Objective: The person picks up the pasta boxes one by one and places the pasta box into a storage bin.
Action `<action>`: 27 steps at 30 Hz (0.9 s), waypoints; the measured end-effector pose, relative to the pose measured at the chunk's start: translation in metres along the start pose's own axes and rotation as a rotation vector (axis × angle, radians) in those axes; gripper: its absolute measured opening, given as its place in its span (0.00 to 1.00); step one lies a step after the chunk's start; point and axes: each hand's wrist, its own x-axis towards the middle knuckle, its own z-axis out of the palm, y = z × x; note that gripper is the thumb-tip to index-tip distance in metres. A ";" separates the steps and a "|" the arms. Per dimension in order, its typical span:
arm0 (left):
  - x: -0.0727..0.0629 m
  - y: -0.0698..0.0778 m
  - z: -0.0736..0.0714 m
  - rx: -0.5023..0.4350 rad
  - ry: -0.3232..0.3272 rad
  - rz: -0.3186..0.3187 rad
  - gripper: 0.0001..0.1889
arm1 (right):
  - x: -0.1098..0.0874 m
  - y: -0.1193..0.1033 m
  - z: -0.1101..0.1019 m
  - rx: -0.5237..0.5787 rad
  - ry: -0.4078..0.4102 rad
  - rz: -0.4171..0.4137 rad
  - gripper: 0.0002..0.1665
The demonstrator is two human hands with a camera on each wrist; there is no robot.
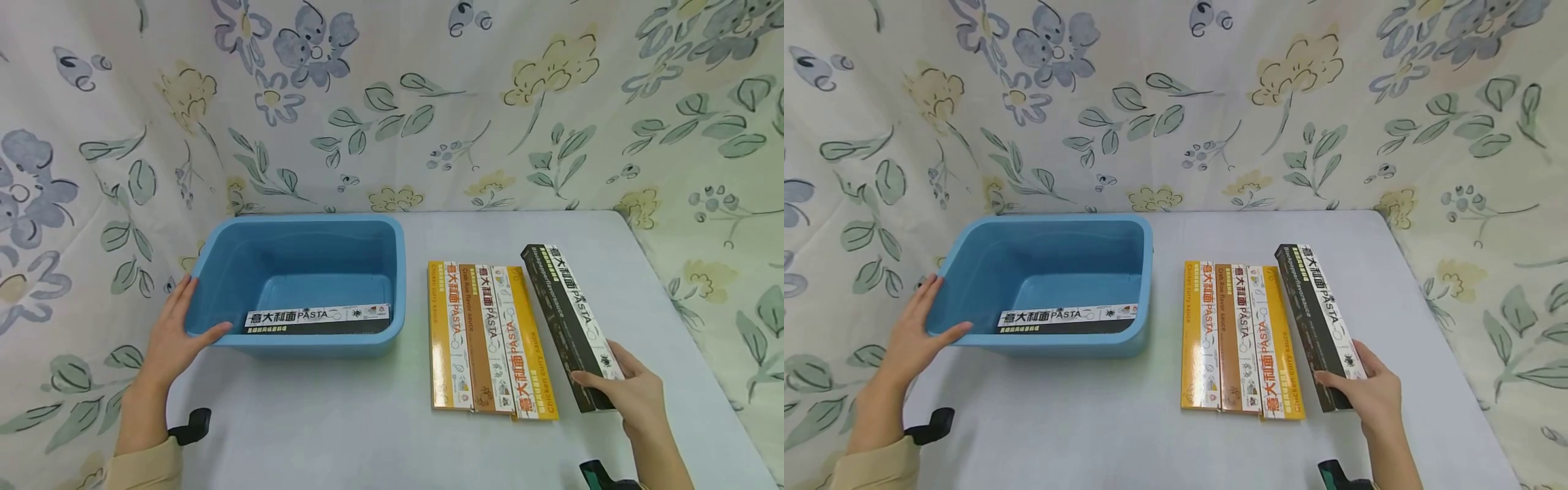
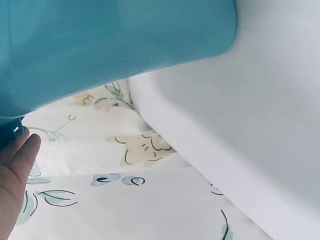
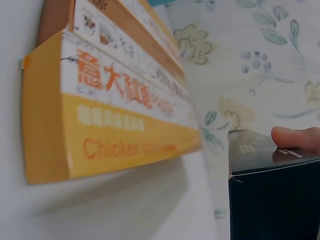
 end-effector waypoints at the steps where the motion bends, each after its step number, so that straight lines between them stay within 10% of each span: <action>1: 0.000 0.000 0.000 0.000 0.002 0.001 0.52 | -0.002 -0.004 0.000 0.001 -0.007 -0.003 0.61; 27: -0.001 0.001 0.000 0.002 0.019 0.012 0.52 | -0.043 -0.063 0.011 0.033 -0.156 -0.212 0.59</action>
